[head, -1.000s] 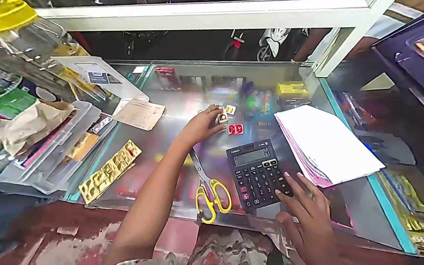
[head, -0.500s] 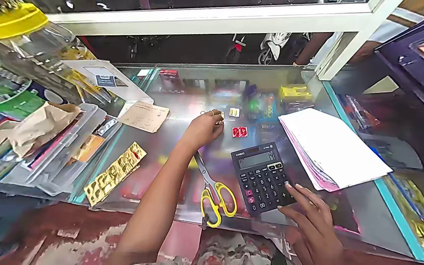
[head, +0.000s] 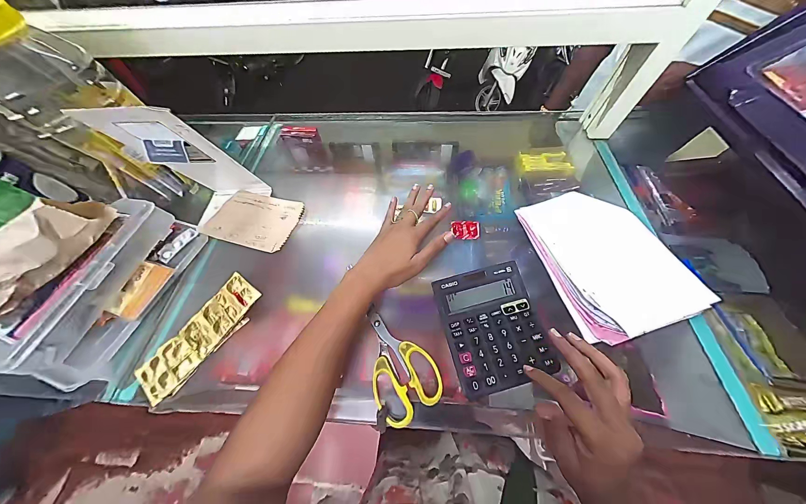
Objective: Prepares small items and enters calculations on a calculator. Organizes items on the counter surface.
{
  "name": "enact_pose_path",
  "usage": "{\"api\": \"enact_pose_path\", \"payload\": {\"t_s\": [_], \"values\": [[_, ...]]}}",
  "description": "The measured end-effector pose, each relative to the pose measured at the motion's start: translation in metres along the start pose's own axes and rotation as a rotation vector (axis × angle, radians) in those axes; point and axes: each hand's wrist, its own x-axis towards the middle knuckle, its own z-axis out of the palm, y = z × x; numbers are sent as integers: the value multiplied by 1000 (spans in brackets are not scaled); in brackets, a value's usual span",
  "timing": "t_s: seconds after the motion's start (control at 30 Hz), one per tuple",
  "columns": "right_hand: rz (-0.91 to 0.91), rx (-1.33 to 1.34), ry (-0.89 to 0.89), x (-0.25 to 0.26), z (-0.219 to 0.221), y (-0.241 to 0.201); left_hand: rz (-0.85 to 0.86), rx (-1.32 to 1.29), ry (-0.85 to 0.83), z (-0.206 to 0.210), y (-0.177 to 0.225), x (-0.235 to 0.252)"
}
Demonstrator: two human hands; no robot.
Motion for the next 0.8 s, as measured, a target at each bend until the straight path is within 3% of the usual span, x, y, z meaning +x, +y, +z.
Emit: {"api": "enact_pose_path", "payload": {"t_s": [0.23, 0.8], "values": [[119, -49, -75, 5, 2, -5, -155, 40, -107, -6, -12, -1], [108, -75, -58, 3, 2, -5, -158, 59, -195, -6, -7, 2]]}}
